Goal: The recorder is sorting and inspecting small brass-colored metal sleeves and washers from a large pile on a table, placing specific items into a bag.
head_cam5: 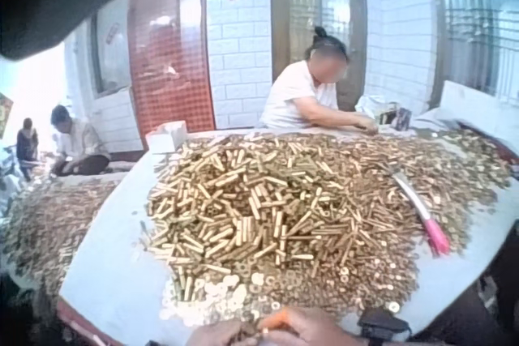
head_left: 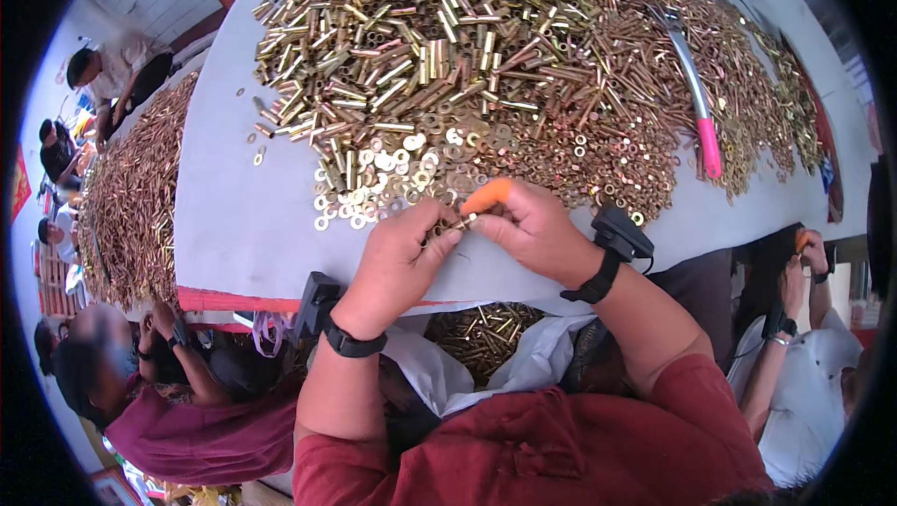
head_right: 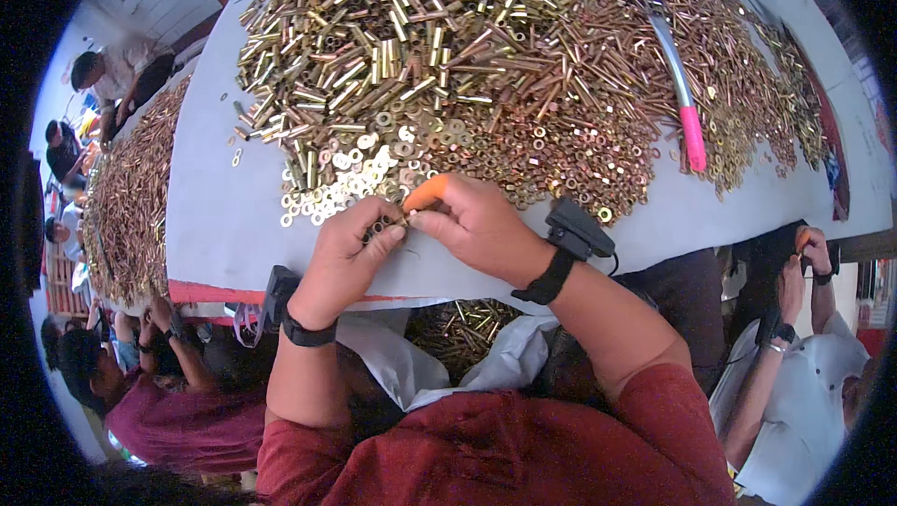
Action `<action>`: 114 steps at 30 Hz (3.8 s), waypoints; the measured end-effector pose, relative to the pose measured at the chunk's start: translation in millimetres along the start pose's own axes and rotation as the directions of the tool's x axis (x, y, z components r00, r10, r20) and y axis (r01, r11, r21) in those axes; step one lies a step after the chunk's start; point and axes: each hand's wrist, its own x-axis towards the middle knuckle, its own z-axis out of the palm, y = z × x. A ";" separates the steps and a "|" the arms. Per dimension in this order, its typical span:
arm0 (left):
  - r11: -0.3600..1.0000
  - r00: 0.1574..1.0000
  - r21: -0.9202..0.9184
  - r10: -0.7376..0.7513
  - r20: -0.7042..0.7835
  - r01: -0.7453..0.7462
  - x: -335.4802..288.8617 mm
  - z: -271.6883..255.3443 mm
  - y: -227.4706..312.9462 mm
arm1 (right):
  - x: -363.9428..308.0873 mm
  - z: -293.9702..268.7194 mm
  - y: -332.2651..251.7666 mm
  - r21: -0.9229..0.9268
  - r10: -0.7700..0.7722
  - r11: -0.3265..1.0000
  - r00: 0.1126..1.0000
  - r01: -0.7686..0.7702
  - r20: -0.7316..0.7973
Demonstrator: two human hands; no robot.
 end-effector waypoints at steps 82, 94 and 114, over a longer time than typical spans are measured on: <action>0.987 0.801 -0.156 0.117 0.587 -0.030 0.7 20.7 30.6 | 4.3 -111.5 22.1 -0.870 -0.343 0.437 0.853 -0.227 -0.394; 0.982 0.634 -0.105 0.182 0.752 -0.156 -5.7 35.2 32.4 | 13.0 -89.1 4.7 -0.792 -0.334 0.602 0.871 -0.097 -0.360; 0.947 0.649 -0.319 0.228 0.726 0.025 -5.0 32.8 22.4 | 26.0 -77.2 -1.3 0.206 0.048 0.977 0.896 0.049 -0.441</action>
